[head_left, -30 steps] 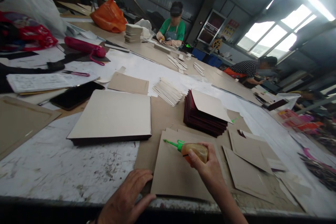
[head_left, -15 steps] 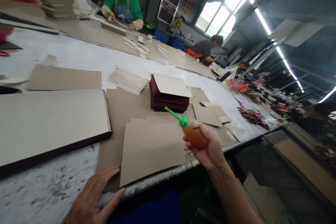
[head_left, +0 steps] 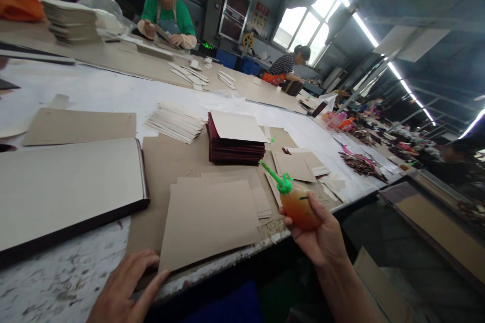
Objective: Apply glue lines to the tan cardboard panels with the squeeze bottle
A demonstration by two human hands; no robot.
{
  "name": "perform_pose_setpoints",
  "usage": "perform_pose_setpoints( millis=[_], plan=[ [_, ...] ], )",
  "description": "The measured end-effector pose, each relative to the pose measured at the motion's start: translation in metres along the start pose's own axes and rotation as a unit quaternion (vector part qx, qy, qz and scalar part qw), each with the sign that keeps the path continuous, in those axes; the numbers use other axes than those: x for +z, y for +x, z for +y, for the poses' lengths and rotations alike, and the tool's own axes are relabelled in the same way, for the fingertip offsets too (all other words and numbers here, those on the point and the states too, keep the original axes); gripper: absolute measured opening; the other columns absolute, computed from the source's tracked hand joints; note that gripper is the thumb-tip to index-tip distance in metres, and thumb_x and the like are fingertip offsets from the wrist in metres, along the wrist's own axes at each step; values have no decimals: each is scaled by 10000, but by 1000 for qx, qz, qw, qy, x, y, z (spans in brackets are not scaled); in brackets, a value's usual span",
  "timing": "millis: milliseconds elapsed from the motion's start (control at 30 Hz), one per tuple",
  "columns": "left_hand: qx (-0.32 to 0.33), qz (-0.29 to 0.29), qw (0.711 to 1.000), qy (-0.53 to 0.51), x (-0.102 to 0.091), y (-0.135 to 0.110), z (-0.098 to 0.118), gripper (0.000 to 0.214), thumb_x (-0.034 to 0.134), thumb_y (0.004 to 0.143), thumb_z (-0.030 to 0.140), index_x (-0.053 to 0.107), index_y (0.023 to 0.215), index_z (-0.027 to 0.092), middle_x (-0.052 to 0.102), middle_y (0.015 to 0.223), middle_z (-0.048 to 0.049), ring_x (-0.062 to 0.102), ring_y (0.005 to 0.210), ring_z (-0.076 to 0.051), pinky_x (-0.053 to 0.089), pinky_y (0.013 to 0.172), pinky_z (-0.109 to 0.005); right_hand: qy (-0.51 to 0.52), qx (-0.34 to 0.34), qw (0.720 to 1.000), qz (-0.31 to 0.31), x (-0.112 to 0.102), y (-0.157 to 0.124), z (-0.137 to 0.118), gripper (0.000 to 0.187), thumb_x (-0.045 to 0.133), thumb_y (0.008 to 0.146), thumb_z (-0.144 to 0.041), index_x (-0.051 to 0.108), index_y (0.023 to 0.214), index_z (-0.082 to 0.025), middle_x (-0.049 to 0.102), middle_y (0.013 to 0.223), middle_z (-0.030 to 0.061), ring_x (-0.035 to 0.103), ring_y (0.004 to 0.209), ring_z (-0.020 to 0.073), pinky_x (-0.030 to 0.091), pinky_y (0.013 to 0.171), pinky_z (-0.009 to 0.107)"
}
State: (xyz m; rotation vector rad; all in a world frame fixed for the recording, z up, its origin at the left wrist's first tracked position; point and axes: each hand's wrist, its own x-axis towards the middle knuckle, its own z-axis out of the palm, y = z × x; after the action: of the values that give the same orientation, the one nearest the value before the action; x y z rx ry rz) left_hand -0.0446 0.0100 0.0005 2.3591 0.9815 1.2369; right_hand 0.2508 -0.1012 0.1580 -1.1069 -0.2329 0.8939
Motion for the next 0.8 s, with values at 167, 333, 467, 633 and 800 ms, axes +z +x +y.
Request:
perform_pose_setpoints(
  millis=[167,333,467,633,800],
  plan=[
    [-173,-62,982,-49,-2,5,5,477,481,777,703,596,770,240,663,822,-12,658,740,-189,545,657,-260,17,-4,1000,11,-5,-2,0,234,791,680,-332,687,826,-181,707,786,53,671,629,220,538,449,264],
    [-277,-140,946,-94,-9,14,11,555,479,681,768,582,723,225,631,755,-23,629,721,-199,522,638,-272,11,2,1000,23,-5,-3,1,259,802,660,-329,686,834,-177,707,793,60,672,630,223,539,448,266],
    [-314,-161,930,-106,-9,16,11,538,492,657,759,570,708,228,604,696,0,593,649,-182,495,615,-265,13,9,1000,28,-4,-4,2,269,805,649,-338,683,824,-175,708,794,61,671,621,217,533,442,256],
    [-322,-174,918,-151,-8,14,10,484,516,711,707,561,717,225,575,654,26,567,631,-154,465,581,-228,19,15,999,31,-4,-6,5,250,802,650,-329,687,815,-180,709,778,53,671,616,221,536,438,264],
    [-340,-102,896,-266,-21,18,21,418,586,756,624,584,823,212,633,763,4,620,733,-163,514,638,-226,13,18,998,66,-2,-11,5,298,845,569,-317,703,764,-143,709,741,80,665,590,224,527,419,248]
  ],
)
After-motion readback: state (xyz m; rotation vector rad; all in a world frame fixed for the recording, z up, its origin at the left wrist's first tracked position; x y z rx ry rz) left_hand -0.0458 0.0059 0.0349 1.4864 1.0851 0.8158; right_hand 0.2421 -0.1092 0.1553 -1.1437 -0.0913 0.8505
